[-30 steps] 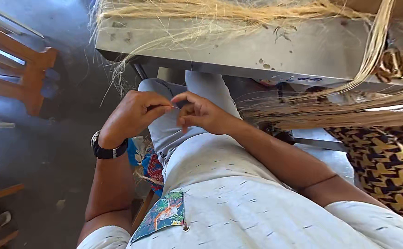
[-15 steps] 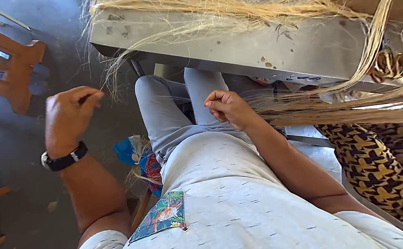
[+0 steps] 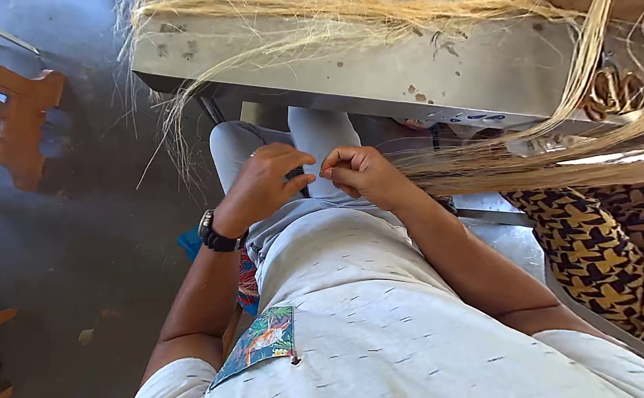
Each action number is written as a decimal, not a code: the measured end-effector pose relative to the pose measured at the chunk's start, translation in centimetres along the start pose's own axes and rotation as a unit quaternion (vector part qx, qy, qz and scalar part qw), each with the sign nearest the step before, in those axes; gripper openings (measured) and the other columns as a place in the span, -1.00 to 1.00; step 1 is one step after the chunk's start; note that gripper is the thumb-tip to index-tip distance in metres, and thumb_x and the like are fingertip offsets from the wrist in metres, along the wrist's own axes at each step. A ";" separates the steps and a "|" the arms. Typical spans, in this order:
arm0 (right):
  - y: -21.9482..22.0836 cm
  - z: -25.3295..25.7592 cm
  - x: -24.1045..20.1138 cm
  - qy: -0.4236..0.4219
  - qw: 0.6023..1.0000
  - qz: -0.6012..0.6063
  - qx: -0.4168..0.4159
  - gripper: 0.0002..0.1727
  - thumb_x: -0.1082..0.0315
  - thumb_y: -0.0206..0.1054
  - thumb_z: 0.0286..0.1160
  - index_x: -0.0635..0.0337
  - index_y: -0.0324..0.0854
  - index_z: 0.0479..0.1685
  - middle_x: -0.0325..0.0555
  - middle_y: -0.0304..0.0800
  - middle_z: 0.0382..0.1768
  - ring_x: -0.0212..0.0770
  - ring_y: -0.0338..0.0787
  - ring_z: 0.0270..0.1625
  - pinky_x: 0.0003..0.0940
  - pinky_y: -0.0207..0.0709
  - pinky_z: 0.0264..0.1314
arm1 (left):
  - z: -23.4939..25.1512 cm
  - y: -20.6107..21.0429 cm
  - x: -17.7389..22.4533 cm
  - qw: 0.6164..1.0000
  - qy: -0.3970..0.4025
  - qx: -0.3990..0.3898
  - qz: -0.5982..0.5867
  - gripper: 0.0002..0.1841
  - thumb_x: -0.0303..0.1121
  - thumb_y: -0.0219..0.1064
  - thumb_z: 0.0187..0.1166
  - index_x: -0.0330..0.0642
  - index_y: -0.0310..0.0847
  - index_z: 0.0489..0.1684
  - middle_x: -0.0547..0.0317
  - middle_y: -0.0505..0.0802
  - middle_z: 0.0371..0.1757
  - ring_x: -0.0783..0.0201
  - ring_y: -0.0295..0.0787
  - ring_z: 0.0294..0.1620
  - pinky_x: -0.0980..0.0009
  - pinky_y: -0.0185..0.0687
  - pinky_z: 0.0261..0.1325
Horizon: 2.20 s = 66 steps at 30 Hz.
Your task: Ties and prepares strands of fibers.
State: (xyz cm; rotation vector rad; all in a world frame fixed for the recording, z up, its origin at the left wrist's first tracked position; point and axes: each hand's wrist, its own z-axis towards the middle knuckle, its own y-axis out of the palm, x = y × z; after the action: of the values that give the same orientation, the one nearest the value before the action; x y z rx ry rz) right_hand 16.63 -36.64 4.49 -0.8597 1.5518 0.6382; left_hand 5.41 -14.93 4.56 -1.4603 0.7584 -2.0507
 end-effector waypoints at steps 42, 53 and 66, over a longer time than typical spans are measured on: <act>3.0 2.4 -4.6 -0.039 0.990 0.118 -0.063 -0.87 0.49 0.24 0.70 0.29 0.70 -0.04 -0.27 0.51 -0.60 -0.51 0.31 -0.69 -0.65 0.13 -0.70 | -1.1 -4.7 1.1 0.990 -0.025 0.136 -0.038 -0.85 -0.38 0.33 0.69 -0.22 0.80 -0.04 0.27 0.82 -0.28 0.53 0.67 -0.46 0.62 0.60 -0.45; 1.4 1.5 -3.6 0.023 0.945 0.310 -0.105 -0.71 0.42 0.08 0.69 0.16 0.71 0.13 -0.36 0.36 -0.69 -0.54 0.28 -0.75 -0.67 0.20 -0.73 | -0.9 -1.9 -0.4 0.969 -0.043 0.205 -0.132 -0.83 -0.34 0.29 0.74 -0.22 0.72 0.04 0.22 0.81 -0.26 0.46 0.67 -0.49 0.57 0.66 -0.46; 0.5 2.6 -3.3 0.065 0.993 0.096 -0.015 -0.77 0.51 0.14 0.73 0.29 0.69 0.13 -0.27 0.45 -0.65 -0.50 0.29 -0.73 -0.63 0.14 -0.73 | 1.3 1.7 0.4 0.975 0.050 0.181 0.121 -0.85 -0.42 0.33 0.68 -0.24 0.84 -0.09 0.03 0.85 -0.10 0.21 0.82 -0.10 0.29 0.77 -0.06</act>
State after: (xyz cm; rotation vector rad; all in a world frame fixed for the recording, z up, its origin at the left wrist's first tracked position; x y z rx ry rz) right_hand 17.88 -33.75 7.33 -0.7927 1.7603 0.7583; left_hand 6.68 -16.63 3.96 -1.0177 0.5340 -1.9586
